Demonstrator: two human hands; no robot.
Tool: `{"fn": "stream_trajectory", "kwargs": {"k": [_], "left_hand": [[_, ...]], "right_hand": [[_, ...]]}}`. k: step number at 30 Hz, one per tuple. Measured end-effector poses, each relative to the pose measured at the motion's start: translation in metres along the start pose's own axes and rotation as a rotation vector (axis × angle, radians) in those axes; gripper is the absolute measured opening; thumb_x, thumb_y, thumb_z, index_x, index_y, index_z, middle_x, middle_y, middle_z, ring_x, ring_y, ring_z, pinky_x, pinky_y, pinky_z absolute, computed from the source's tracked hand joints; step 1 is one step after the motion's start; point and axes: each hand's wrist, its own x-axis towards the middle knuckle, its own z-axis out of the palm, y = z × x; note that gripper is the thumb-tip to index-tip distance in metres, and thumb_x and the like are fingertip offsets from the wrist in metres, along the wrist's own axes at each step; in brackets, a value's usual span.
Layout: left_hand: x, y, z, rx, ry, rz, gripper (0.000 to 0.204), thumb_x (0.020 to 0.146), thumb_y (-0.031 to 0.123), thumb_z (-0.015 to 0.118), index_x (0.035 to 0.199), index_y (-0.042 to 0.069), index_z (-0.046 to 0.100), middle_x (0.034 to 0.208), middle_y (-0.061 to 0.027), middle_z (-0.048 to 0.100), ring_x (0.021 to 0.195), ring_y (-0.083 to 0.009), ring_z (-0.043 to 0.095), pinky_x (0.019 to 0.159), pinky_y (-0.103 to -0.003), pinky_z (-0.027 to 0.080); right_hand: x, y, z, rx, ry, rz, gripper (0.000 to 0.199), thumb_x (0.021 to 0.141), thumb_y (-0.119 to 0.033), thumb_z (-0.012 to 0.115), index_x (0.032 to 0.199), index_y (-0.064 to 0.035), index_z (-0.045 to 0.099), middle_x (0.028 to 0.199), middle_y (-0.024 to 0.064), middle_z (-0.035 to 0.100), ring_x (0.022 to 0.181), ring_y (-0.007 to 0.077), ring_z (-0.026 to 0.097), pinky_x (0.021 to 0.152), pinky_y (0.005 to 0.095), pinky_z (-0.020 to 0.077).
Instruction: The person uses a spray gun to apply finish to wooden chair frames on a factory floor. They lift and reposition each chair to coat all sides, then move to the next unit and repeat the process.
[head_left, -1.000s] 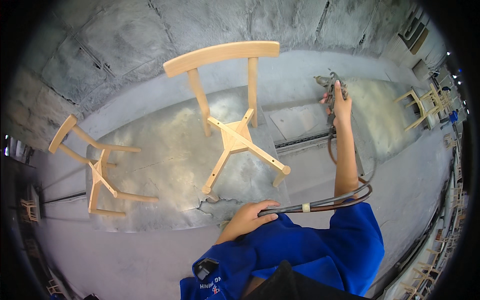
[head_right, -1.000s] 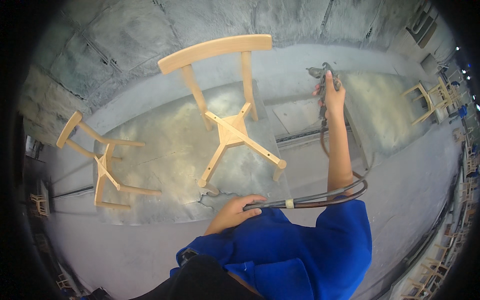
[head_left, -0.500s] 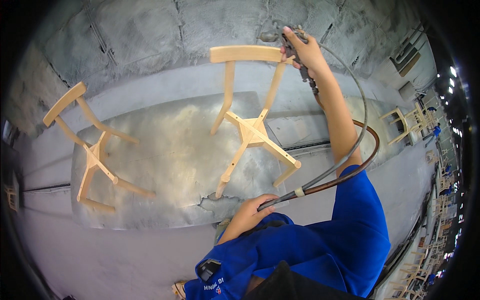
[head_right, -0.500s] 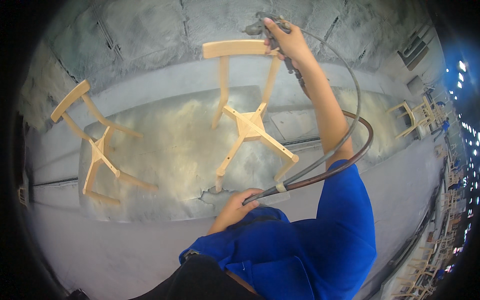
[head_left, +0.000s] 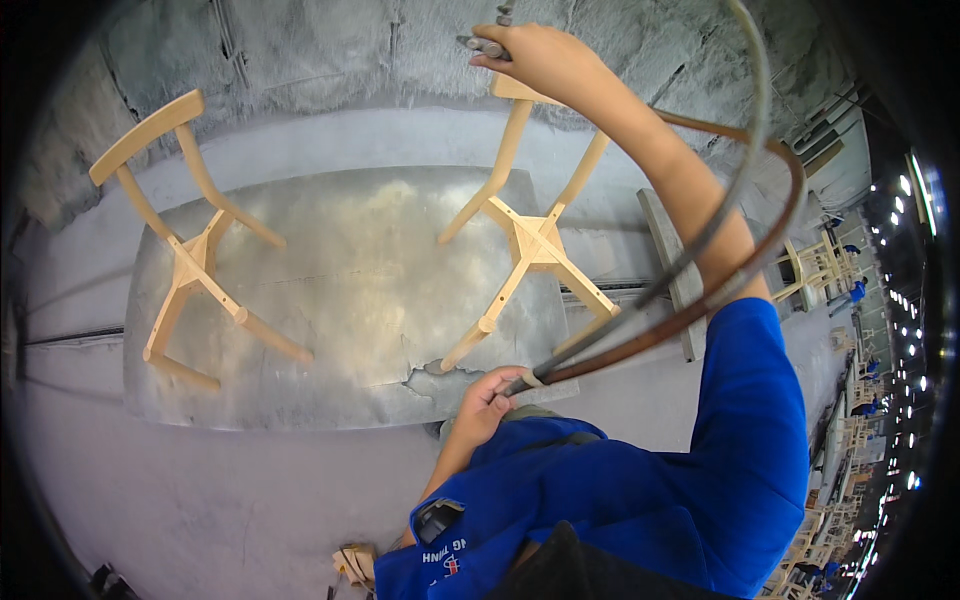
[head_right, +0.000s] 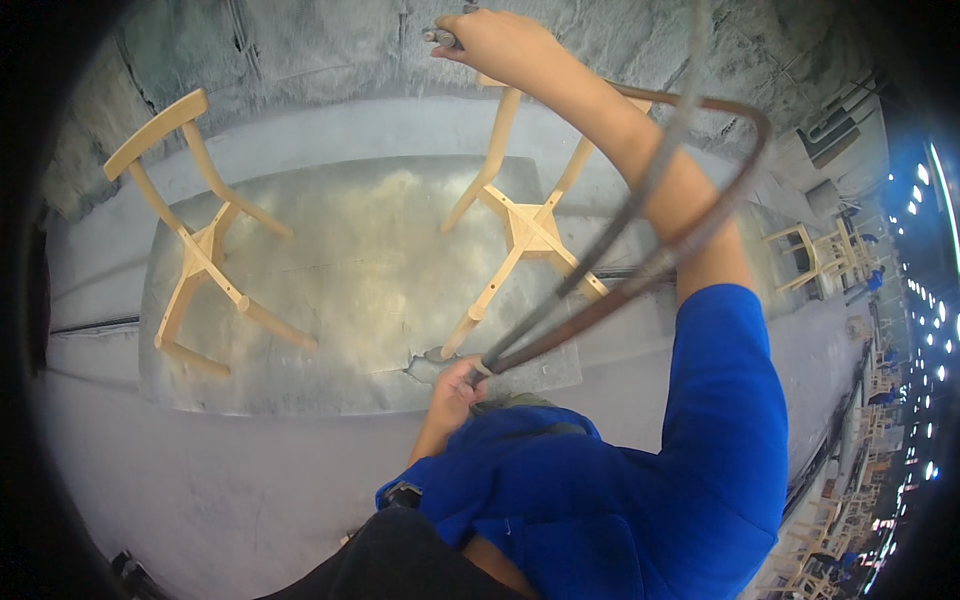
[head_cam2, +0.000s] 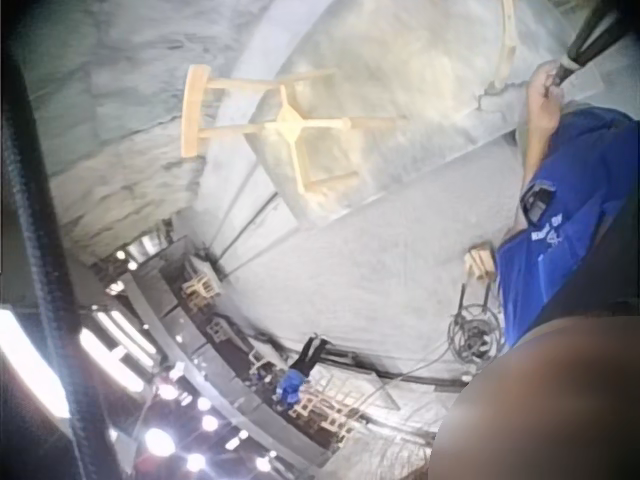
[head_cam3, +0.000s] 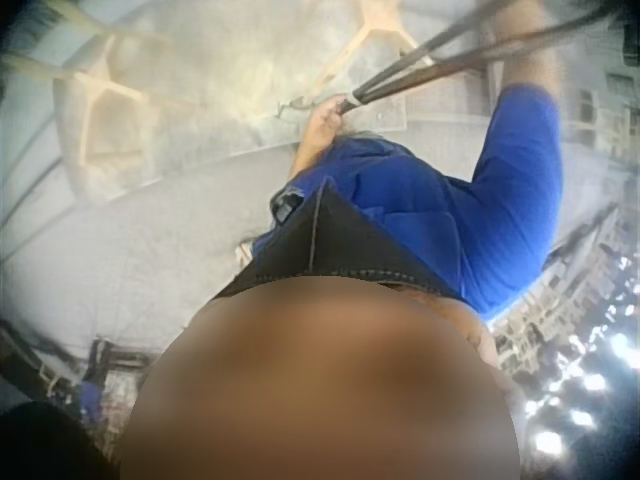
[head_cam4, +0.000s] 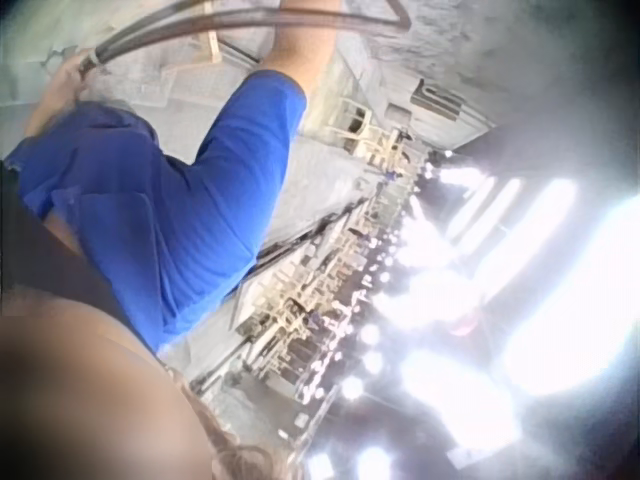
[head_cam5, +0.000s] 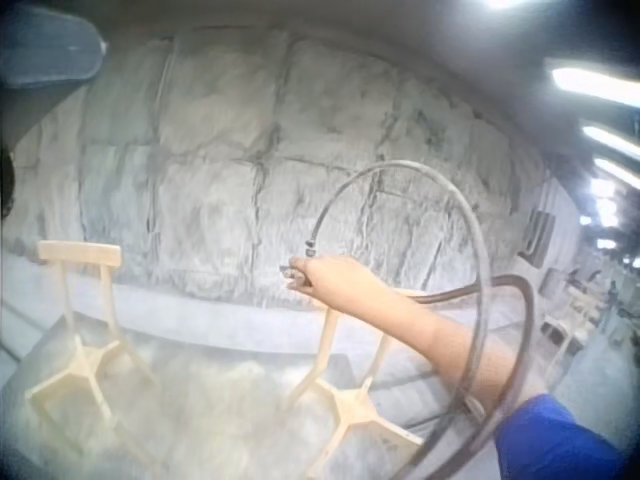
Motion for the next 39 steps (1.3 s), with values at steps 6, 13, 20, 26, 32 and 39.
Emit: {"fn": "stream_trajectory", "kwargs": {"k": [6, 13, 20, 26, 32, 39], "left_hand": [[-0.003, -0.006, -0.006, -0.112, 0.015, 0.031, 0.075, 0.093, 0.063, 0.063, 0.134, 0.0, 0.056, 0.079, 0.0067, 0.051, 0.068, -0.0032, 0.039, 0.064, -0.019, 0.033], [0.004, -0.015, 0.021, 0.06, -0.085, -0.048, 0.052, 0.096, 0.041, 0.07, 0.131, 0.004, 0.059, 0.07, 0.0075, 0.049, 0.066, -0.0037, 0.039, 0.061, -0.021, 0.03], [0.001, -0.022, 0.036, 0.141, -0.054, -0.196, 0.044, 0.095, 0.027, 0.072, 0.132, 0.006, 0.06, 0.076, 0.0044, 0.059, 0.071, -0.0047, 0.049, 0.067, -0.022, 0.038], [0.011, -0.031, 0.059, 0.121, -0.12, -0.491, 0.049, 0.093, 0.025, 0.075, 0.134, 0.005, 0.058, 0.091, -0.0024, 0.069, 0.083, -0.0069, 0.059, 0.077, -0.022, 0.045], [0.019, -0.05, 0.106, 0.139, -0.264, -0.6, 0.056, 0.091, 0.031, 0.077, 0.137, 0.006, 0.057, 0.097, -0.0053, 0.071, 0.091, -0.0094, 0.063, 0.083, -0.024, 0.047], [0.048, -0.12, 0.208, 0.351, -0.502, -0.771, 0.053, 0.091, 0.027, 0.076, 0.137, 0.006, 0.057, 0.102, -0.0072, 0.071, 0.094, -0.0125, 0.063, 0.088, -0.027, 0.047]], "right_hand": [[-0.008, -0.025, 0.027, 0.097, -0.218, -0.091, 0.048, 0.095, -0.055, 0.062, 0.126, -0.0189, 0.067, 0.085, 0.0082, 0.071, 0.078, 0.0268, 0.071, 0.064, 0.0408, 0.0566], [-0.106, 0.005, 0.041, 0.799, 0.022, 0.528, 0.053, 0.094, -0.045, 0.07, 0.139, -0.0178, 0.062, 0.074, 0.0039, 0.063, 0.062, 0.0107, 0.065, 0.046, 0.0263, 0.0486], [-0.218, 0.099, 0.081, 0.771, 0.58, 0.81, 0.048, 0.098, -0.031, 0.069, 0.14, -0.0093, 0.059, 0.073, 0.0005, 0.062, 0.06, 0.0059, 0.06, 0.041, 0.0224, 0.038], [-0.313, 0.158, 0.076, 0.752, 0.835, 1.008, 0.05, 0.098, -0.028, 0.069, 0.143, -0.0097, 0.057, 0.078, 0.0022, 0.064, 0.064, 0.0074, 0.057, 0.063, 0.0243, 0.0476], [-0.453, 0.157, 0.074, 0.748, 0.816, 1.187, 0.048, 0.1, -0.026, 0.066, 0.144, -0.0097, 0.056, 0.078, -0.0004, 0.062, 0.063, 0.0059, 0.053, 0.058, 0.0222, 0.0433], [-0.706, 0.092, 0.092, 1.031, 0.539, 1.694, 0.045, 0.102, -0.046, 0.055, 0.103, -0.0026, 0.067, 0.076, 0.0042, 0.064, 0.055, 0.0099, 0.057, 0.041, 0.025, 0.0411]]}}
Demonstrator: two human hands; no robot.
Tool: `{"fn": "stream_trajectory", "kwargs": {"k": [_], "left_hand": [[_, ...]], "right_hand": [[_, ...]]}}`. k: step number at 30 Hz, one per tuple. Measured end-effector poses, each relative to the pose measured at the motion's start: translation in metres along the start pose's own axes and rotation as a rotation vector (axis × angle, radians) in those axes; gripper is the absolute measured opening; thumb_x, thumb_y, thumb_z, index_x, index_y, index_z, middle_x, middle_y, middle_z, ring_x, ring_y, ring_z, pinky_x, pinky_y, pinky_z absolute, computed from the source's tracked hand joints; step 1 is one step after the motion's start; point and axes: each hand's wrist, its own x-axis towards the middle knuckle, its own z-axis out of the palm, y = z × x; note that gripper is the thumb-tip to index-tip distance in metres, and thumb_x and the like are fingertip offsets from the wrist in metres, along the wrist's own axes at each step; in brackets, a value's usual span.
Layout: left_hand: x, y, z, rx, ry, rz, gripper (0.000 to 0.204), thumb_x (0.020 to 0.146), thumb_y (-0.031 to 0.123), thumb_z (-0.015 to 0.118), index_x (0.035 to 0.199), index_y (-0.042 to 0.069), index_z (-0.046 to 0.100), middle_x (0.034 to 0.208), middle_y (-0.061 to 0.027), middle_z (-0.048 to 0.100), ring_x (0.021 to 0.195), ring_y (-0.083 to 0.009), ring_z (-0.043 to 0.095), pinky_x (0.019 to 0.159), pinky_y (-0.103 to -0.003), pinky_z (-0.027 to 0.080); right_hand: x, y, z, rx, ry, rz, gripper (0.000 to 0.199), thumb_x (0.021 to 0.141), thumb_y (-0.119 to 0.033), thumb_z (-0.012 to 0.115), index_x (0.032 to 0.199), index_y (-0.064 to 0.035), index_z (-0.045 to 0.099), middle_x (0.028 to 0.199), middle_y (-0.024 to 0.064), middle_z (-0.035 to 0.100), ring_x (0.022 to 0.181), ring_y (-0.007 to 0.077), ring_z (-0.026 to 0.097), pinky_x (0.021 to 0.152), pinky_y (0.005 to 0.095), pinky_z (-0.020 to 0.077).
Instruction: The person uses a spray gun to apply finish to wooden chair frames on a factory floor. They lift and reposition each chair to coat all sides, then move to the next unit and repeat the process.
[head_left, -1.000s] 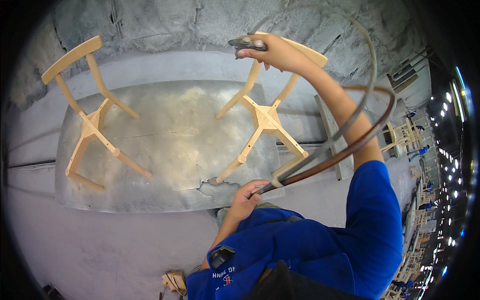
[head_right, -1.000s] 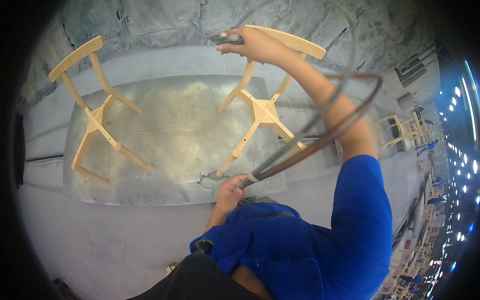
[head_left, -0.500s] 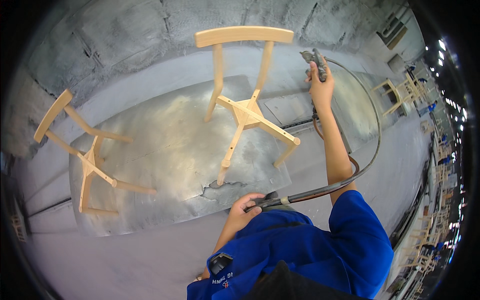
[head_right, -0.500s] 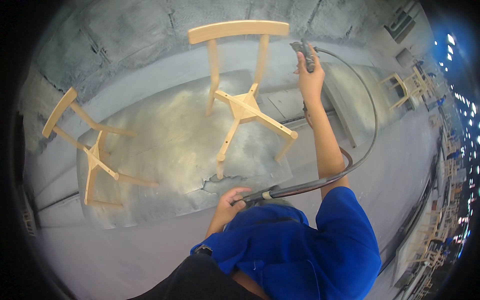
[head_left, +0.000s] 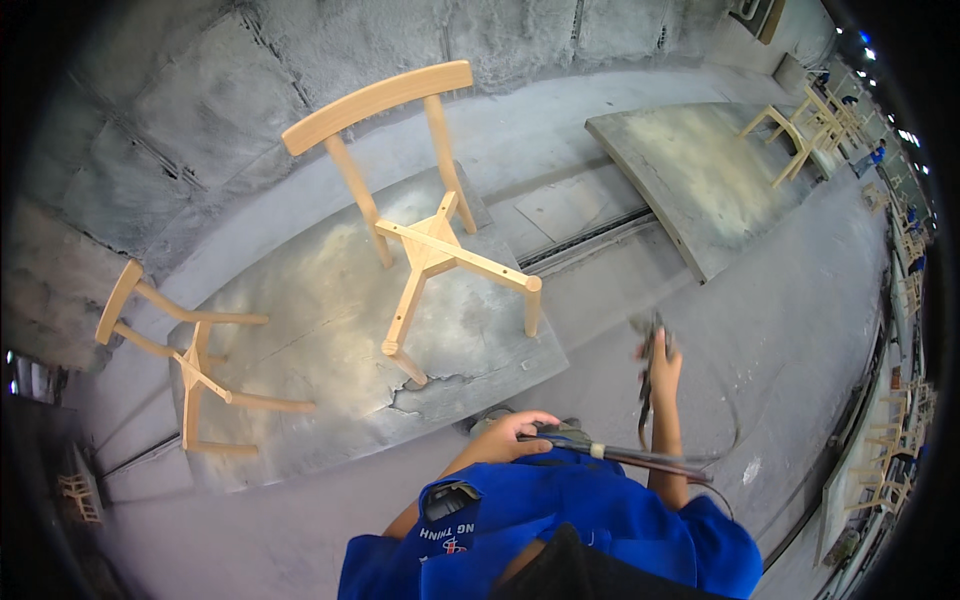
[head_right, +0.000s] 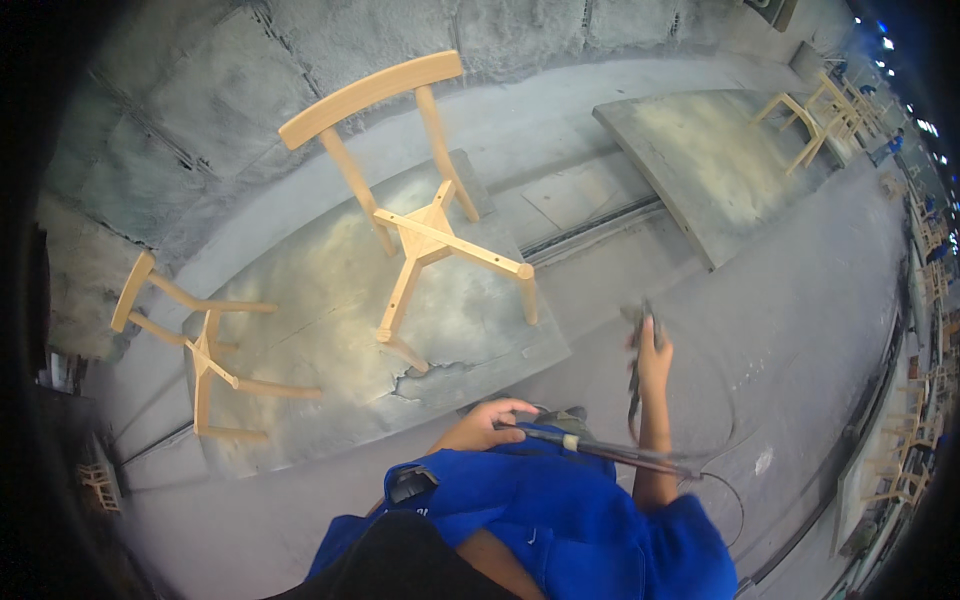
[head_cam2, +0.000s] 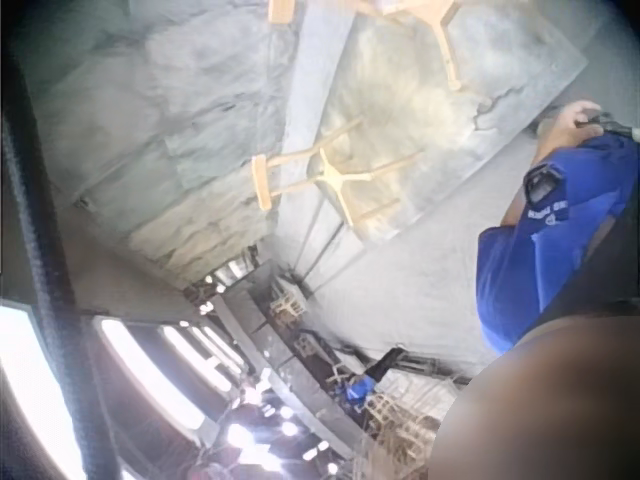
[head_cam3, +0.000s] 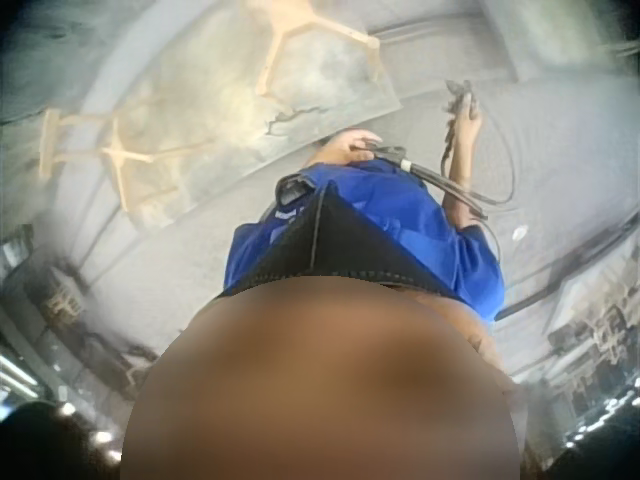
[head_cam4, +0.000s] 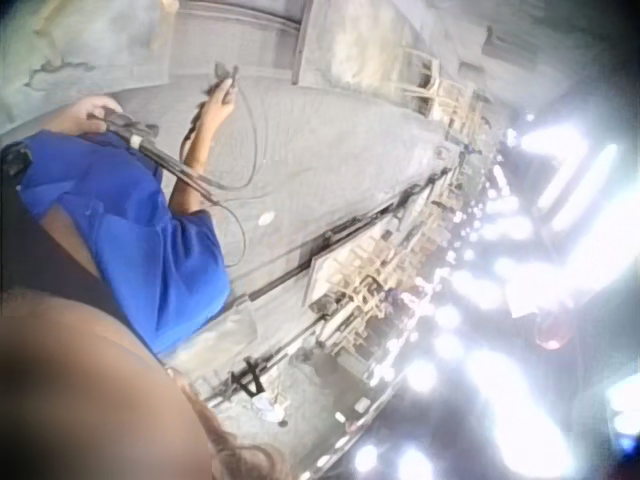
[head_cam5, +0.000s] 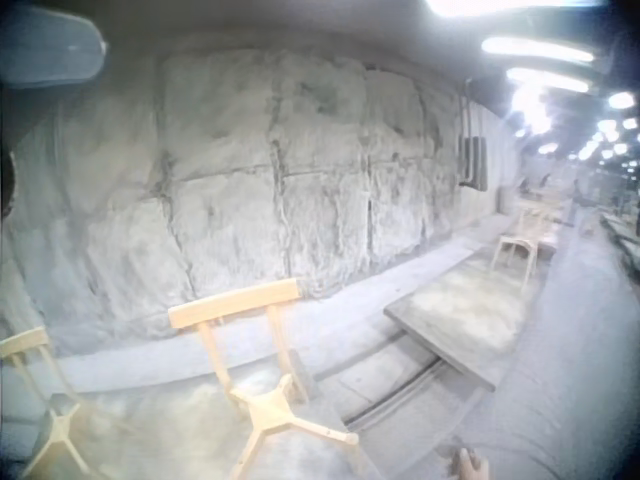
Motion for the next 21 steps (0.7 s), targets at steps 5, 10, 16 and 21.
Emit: {"fn": "stream_trajectory", "kwargs": {"k": [5, 10, 16, 21], "left_hand": [[0.091, 0.006, 0.096, 0.258, -0.214, -0.104, 0.053, 0.091, 0.034, 0.076, 0.137, 0.012, 0.059, 0.11, -0.0134, 0.067, 0.101, -0.0193, 0.063, 0.09, -0.033, 0.047], [0.167, 0.027, 0.151, 0.392, -0.386, -0.257, 0.06, 0.087, 0.034, 0.08, 0.139, 0.013, 0.058, 0.093, -0.0085, 0.067, 0.089, -0.0156, 0.062, 0.081, -0.031, 0.046], [0.253, 0.046, 0.209, 0.378, -0.6, -0.256, 0.072, 0.085, 0.036, 0.082, 0.145, 0.014, 0.05, 0.103, -0.0075, 0.071, 0.098, -0.0145, 0.064, 0.087, -0.032, 0.049], [0.338, 0.077, 0.249, 0.498, -0.649, -0.24, 0.09, 0.081, 0.034, 0.083, 0.156, 0.018, 0.037, 0.107, -0.0113, 0.069, 0.102, -0.0201, 0.063, 0.094, -0.036, 0.048]], "right_hand": [[-0.033, 0.11, -0.13, 0.13, 0.046, 0.432, 0.054, 0.1, -0.056, 0.055, 0.111, -0.0043, 0.067, 0.084, 0.0077, 0.069, 0.066, 0.0181, 0.069, 0.043, 0.0279, 0.0447], [-0.039, 0.143, -0.221, 0.275, 0.047, 0.546, 0.058, 0.097, -0.06, 0.056, 0.122, -0.0081, 0.065, 0.093, 0.0067, 0.069, 0.084, 0.0183, 0.071, 0.051, 0.0303, 0.0504], [-0.017, 0.135, -0.281, 0.451, 0.185, 0.561, 0.058, 0.097, -0.061, 0.056, 0.123, -0.0091, 0.062, 0.095, 0.006, 0.069, 0.088, 0.0192, 0.07, 0.057, 0.0304, 0.0513], [0.003, 0.115, -0.312, 0.46, 0.257, 0.416, 0.049, 0.101, -0.053, 0.056, 0.118, -0.007, 0.058, 0.084, 0.0033, 0.065, 0.079, 0.016, 0.067, 0.053, 0.0285, 0.047]]}}
